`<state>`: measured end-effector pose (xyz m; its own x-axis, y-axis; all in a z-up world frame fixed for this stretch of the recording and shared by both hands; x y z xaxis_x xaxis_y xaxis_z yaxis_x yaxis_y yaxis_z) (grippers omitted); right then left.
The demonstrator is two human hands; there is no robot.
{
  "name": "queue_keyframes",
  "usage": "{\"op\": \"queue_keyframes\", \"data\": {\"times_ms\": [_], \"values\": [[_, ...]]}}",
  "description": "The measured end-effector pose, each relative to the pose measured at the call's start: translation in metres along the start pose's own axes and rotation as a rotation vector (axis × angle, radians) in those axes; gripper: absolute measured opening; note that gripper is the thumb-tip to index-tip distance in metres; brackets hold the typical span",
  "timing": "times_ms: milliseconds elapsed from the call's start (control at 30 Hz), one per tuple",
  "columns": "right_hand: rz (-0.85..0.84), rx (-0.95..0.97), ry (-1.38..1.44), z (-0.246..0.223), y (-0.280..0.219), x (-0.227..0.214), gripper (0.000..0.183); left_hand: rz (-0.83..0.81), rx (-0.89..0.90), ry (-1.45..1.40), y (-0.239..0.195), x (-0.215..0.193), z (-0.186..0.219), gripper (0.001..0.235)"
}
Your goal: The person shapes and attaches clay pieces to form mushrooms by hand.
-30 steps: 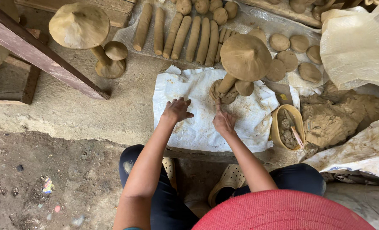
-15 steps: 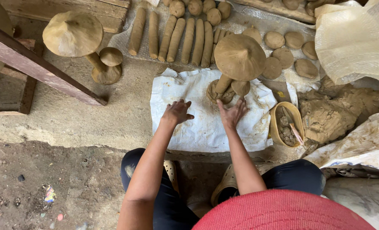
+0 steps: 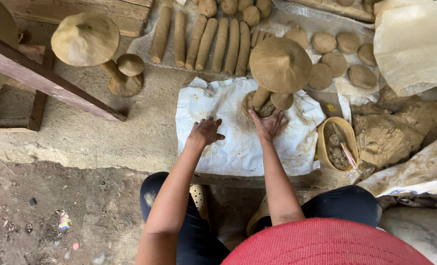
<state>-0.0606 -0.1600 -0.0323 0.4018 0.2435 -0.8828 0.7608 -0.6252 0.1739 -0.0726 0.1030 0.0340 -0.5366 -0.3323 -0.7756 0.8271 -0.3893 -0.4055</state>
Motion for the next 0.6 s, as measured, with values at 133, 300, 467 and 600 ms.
{"op": "queue_keyframes", "data": {"times_ms": [133,300,467,600], "values": [[-0.014,-0.001,0.041,0.001,0.001,-0.004,0.124,-0.012,0.000,0.009,0.002,0.003,0.000,0.074],[-0.039,0.005,0.055,0.004,0.004,-0.010,0.117,-0.001,0.000,0.009,0.006,0.008,-0.002,0.078],[-0.007,-0.015,0.091,0.013,0.008,-0.012,0.111,-0.001,0.001,0.015,0.004,0.010,-0.003,0.079],[-0.031,-0.010,0.109,0.018,0.012,-0.014,0.098,-0.009,-0.005,0.024,0.004,0.011,-0.003,0.079]]}}
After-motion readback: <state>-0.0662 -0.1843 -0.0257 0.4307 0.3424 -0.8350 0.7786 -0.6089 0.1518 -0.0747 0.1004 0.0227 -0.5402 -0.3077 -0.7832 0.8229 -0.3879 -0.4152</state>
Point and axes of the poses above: each hand's wrist, its own y-axis towards the middle knuckle, its own x-axis out of the palm, z = x × y, the point moved 4 cm from there along y, towards the middle knuckle, and after that the axes turned 8 degrees about -y, right-handed, at the moved point
